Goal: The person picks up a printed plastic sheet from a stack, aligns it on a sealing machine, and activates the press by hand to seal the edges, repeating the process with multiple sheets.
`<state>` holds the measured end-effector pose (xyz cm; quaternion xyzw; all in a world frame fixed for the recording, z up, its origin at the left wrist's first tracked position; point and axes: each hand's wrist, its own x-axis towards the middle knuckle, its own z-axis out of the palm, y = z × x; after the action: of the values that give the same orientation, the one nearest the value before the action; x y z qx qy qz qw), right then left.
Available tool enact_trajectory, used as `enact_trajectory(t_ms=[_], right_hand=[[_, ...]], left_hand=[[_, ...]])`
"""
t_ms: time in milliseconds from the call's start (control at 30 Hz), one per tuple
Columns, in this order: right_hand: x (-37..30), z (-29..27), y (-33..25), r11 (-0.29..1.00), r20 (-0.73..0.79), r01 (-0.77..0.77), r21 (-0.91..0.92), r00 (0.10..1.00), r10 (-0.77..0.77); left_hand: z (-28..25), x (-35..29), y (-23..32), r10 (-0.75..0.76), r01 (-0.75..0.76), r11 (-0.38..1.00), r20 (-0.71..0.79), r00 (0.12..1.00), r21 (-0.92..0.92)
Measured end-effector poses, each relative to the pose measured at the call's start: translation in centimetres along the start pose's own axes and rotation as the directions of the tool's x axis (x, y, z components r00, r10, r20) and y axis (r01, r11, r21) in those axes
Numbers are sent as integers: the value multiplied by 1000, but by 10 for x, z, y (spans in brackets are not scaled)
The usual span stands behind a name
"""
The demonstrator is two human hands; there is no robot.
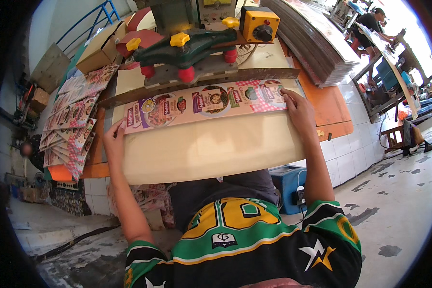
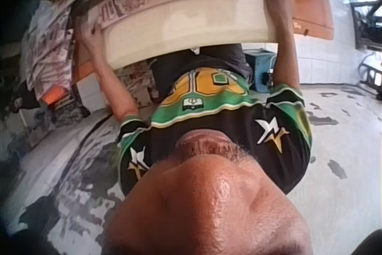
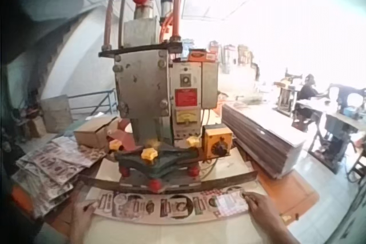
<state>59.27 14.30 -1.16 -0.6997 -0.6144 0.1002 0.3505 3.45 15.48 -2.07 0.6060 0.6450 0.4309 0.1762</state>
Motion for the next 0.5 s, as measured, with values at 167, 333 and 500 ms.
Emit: enact_trajectory(t_ms=[167, 333, 500], right_hand=[[-16, -10, -13, 991, 42, -56, 120, 998, 51], [-20, -1, -3, 994, -82, 65, 86, 995, -58], [-21, 1, -2, 989, -140, 127, 74, 983, -116]], left_hand=[[0, -26, 13, -73, 74, 997, -42, 996, 16], [-3, -30, 7, -55, 59, 997, -66, 996, 54], [-1, -28, 4, -28, 32, 997, -51, 998, 68]])
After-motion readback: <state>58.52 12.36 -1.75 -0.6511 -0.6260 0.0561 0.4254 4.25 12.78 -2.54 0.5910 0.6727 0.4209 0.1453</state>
